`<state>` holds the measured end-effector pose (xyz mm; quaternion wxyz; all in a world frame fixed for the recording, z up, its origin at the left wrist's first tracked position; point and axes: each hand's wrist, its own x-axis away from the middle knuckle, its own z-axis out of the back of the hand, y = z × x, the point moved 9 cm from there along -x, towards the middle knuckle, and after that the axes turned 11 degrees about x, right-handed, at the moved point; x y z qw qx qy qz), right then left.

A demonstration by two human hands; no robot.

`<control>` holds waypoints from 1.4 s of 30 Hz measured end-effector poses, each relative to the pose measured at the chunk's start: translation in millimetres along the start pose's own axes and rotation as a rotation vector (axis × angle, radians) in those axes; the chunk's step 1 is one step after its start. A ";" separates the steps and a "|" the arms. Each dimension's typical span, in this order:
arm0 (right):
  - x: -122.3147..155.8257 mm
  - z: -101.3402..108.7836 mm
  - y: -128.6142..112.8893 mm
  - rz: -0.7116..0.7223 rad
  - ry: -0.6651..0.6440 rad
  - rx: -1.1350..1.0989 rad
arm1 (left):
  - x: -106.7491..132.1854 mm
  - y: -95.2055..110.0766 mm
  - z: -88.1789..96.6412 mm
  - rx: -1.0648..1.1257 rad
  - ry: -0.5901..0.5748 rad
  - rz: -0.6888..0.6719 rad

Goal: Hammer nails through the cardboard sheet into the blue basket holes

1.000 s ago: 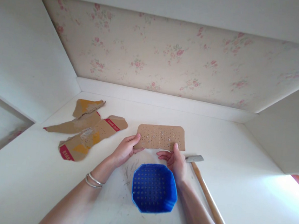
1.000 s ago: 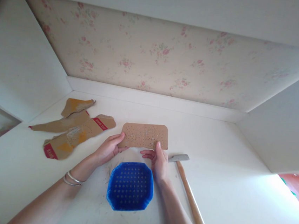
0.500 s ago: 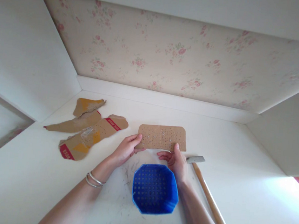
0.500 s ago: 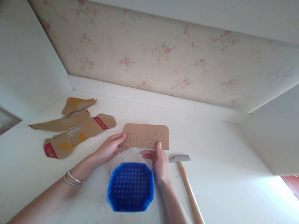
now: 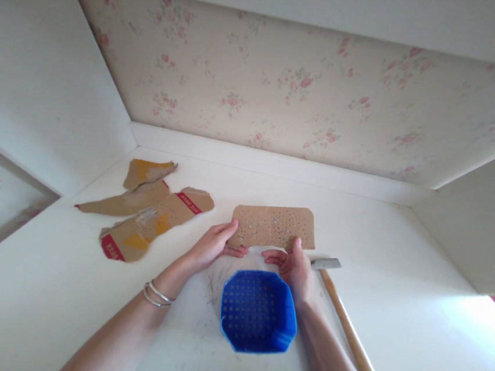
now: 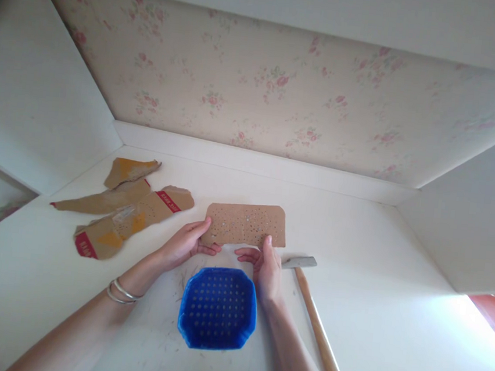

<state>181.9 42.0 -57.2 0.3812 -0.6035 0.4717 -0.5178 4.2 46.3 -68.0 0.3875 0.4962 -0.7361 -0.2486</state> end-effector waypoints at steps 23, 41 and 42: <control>3.3 -2.2 -0.9 0.003 -0.007 0.002 | 0.3 -6.7 0.9 0.003 -0.017 0.063; 3.6 -3.1 -1.8 -0.004 -0.017 -0.020 | 0.0 -1.5 -2.0 0.021 -0.006 0.040; 3.7 -3.4 -1.7 -0.009 -0.020 -0.021 | -0.2 -1.6 -1.7 0.023 -0.004 0.040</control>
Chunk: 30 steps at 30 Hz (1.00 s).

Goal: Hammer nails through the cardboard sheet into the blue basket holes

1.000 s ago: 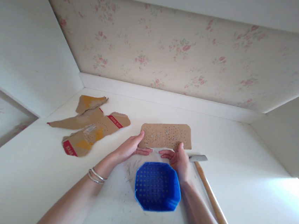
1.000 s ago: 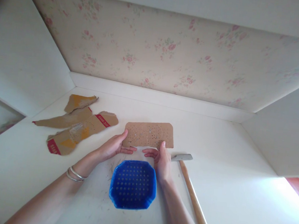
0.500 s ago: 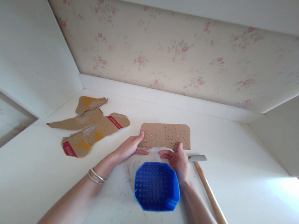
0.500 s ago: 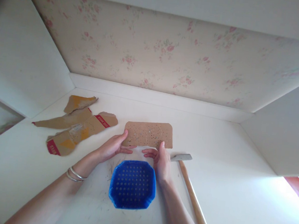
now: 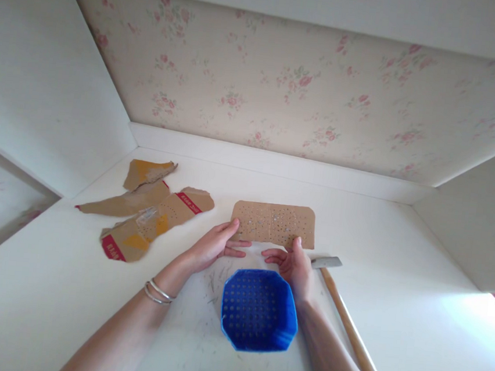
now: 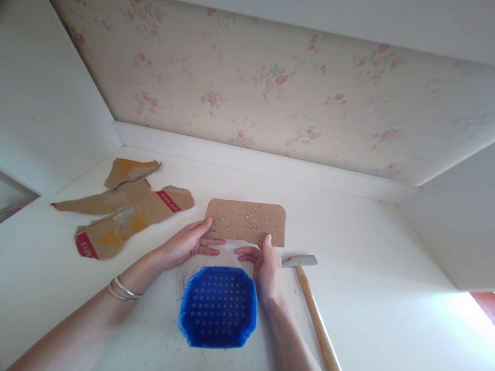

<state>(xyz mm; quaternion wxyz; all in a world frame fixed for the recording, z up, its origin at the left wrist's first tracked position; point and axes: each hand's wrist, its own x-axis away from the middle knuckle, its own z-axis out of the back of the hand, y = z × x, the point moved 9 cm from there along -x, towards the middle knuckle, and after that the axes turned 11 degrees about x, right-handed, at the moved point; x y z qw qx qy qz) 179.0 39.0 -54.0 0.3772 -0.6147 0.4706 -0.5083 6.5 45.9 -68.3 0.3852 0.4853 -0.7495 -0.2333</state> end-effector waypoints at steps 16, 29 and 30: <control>-1.9 1.7 3.6 -0.014 0.009 -0.013 | 0.2 0.3 -0.4 -0.011 -0.004 -0.012; -1.4 0.3 6.1 -0.005 -0.014 -0.029 | -2.2 1.7 5.1 0.045 0.027 -0.040; -1.5 0.1 5.9 -0.006 -0.015 -0.023 | -2.4 1.3 4.9 0.052 0.029 -0.036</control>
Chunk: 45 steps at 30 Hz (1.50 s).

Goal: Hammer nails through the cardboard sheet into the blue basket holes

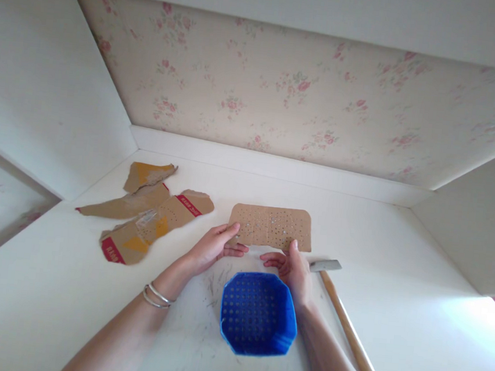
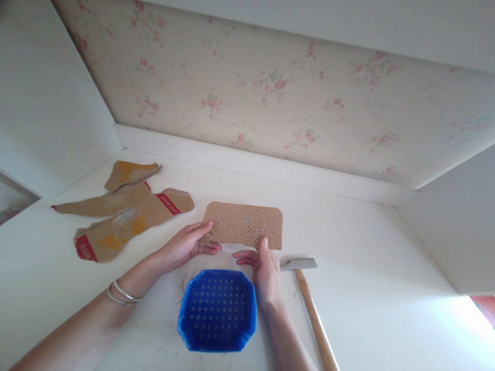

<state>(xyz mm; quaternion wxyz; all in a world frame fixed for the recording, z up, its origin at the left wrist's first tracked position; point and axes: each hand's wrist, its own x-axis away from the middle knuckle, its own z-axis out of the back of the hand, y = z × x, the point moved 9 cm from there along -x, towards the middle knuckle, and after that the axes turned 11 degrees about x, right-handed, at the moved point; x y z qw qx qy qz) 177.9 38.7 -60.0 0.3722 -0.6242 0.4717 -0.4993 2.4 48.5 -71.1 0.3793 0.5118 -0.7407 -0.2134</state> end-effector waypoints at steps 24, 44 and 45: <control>-0.5 1.6 1.4 0.018 -0.017 0.068 | 3.6 3.2 -4.3 0.035 -0.026 0.020; -0.1 1.7 3.9 0.013 -0.016 0.062 | 1.8 1.3 -2.4 0.052 -0.037 0.016; -0.1 1.5 4.1 0.011 -0.017 0.058 | 2.1 1.5 -2.4 0.045 -0.044 0.011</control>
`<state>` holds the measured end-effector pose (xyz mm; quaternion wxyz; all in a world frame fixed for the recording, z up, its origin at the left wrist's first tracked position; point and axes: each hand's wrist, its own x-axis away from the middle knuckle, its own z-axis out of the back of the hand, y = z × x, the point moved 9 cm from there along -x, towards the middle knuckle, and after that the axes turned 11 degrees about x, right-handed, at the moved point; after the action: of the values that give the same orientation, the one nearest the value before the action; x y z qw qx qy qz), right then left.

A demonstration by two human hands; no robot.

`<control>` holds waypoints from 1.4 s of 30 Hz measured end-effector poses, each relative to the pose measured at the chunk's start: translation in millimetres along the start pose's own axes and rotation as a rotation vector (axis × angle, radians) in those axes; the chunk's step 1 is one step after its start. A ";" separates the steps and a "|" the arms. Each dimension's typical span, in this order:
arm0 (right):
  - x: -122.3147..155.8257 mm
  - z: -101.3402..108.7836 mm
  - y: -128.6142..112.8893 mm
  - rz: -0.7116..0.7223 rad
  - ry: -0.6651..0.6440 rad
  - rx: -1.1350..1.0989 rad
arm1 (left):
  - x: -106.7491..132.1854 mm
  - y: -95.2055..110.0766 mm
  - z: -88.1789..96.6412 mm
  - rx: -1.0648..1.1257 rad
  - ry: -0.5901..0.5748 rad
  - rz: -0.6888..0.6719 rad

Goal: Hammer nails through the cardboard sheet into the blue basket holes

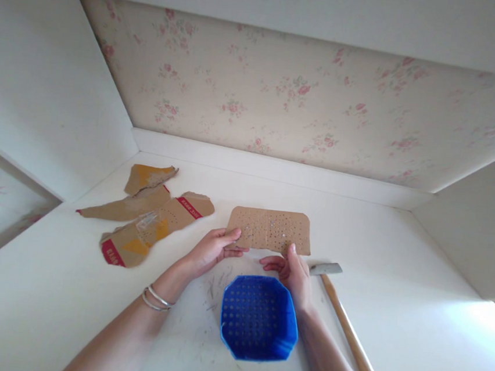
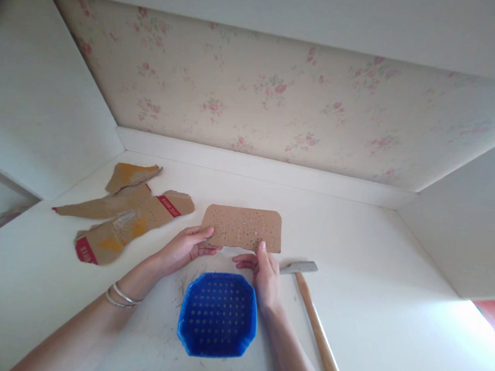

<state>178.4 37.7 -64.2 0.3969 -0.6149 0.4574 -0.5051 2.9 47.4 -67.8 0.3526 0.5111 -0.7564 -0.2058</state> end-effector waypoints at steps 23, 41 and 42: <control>-5.7 3.7 -5.6 0.016 0.017 -0.204 | -0.2 1.5 -0.1 -0.079 0.045 -0.028; 0.9 -2.2 -5.6 0.017 -0.030 -0.026 | 1.5 14.9 -0.1 -0.443 0.138 -0.261; 1.5 -3.4 -6.1 0.014 -0.036 -0.038 | 2.1 16.5 -0.6 -0.492 0.143 -0.271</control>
<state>176.2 37.8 -57.4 0.3969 -0.6280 0.4639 -0.4825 -7.5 51.9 -55.6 0.4874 0.5199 -0.5820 -0.3917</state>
